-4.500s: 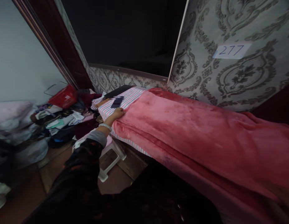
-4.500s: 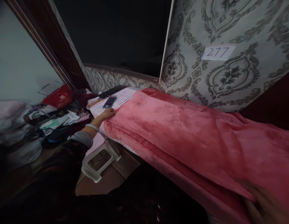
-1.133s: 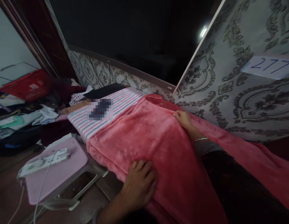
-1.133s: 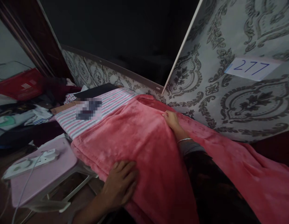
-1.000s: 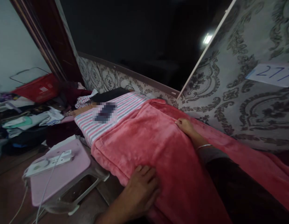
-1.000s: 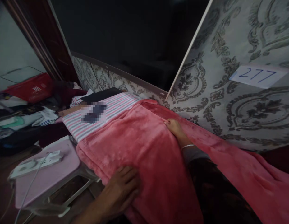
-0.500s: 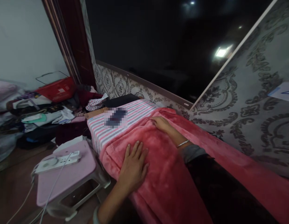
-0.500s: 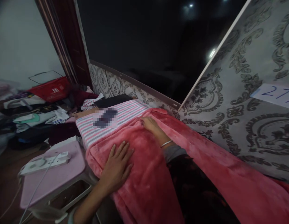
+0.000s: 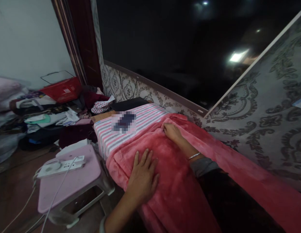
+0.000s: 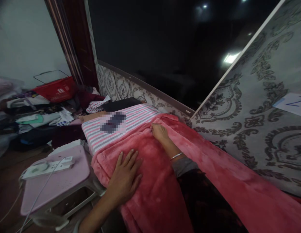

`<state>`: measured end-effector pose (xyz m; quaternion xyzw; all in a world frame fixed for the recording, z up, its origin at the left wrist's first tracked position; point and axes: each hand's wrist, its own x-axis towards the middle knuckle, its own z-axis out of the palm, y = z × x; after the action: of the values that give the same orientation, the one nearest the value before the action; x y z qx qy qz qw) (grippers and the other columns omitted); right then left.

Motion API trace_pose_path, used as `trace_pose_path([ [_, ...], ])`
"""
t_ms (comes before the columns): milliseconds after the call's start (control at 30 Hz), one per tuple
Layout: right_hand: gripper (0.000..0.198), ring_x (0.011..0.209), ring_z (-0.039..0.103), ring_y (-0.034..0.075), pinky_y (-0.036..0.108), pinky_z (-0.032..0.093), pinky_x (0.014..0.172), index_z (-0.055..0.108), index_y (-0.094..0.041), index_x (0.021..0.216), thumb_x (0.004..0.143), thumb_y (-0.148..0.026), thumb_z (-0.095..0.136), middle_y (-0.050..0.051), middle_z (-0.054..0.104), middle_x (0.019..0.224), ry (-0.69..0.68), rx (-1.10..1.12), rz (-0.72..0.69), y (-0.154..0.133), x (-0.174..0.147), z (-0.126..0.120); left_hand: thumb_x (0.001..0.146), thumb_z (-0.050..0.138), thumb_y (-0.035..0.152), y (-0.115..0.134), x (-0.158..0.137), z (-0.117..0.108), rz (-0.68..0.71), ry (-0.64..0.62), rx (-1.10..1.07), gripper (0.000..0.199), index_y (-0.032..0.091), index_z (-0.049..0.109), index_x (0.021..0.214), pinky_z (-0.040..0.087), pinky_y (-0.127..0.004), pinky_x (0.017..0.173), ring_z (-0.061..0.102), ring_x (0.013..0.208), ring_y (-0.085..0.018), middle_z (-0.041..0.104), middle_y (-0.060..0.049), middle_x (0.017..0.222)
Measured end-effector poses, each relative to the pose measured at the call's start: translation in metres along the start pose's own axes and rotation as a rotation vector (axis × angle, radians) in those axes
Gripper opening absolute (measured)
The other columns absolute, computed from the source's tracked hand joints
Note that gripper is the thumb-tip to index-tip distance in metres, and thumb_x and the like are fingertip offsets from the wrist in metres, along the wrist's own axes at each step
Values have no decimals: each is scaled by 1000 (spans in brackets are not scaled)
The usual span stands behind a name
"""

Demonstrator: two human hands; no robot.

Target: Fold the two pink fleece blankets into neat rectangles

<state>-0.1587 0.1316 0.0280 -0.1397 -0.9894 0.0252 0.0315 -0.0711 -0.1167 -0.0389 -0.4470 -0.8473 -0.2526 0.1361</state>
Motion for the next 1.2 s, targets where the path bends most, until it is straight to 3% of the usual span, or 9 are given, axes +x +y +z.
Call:
trace_pose_path([
  [167,36,106,64,25,32,47,88,64,-18,123,103,-18,34,14,65,127,247,38,124,-4,-2,-3,91,59,29,1,0,-1,-13,4,7,48,20,60,138,22,-71,120,36,148,-36,49,-14,154],
  [333,30,109,62,26,33,48,90,70,-21,115,101,-22,44,11,69,120,105,37,66,1,2,2,89,61,31,3,1,-1,-46,6,7,48,22,62,136,23,-73,118,39,145,-39,53,-14,151],
  [400,33,119,58,28,37,47,97,68,-20,123,101,-25,43,14,66,129,170,8,73,7,4,5,88,62,32,3,1,-1,-53,7,2,47,21,63,134,24,-73,118,43,142,-39,55,-14,149],
  [467,45,133,48,32,46,43,105,56,-19,142,103,-32,39,16,53,147,247,-25,92,16,6,12,88,62,33,3,1,0,-50,13,-2,47,21,64,133,23,-73,118,44,141,-39,56,-14,148],
  [633,60,151,26,31,61,30,116,28,-27,161,105,-48,28,9,26,166,-47,-29,98,44,14,43,87,62,31,2,0,2,-38,43,-4,47,22,64,133,23,-72,118,43,142,-38,56,-13,148],
  [700,61,153,22,28,61,28,117,24,-28,162,105,-50,25,8,21,167,-69,-11,80,52,17,52,88,62,31,1,0,1,-40,39,0,46,22,64,133,23,-72,118,43,142,-38,56,-13,148],
  [933,59,153,23,29,63,24,120,30,-26,160,105,-47,30,9,26,166,-121,68,95,60,21,47,88,64,41,6,2,-5,-116,-60,25,60,19,56,143,21,-71,119,23,152,-44,37,-20,160],
  [1067,58,151,27,31,61,26,119,38,-26,157,104,-50,30,9,31,164,-66,95,68,63,-6,38,87,64,44,7,2,-3,-150,-106,23,63,20,54,144,19,-69,121,22,152,-43,36,-19,161],
  [1200,61,152,22,35,66,31,115,36,-25,158,103,-52,30,11,25,166,78,0,85,71,-72,35,88,63,45,6,3,-3,-153,-118,32,63,20,53,145,18,-69,121,21,153,-42,36,-18,162],
])
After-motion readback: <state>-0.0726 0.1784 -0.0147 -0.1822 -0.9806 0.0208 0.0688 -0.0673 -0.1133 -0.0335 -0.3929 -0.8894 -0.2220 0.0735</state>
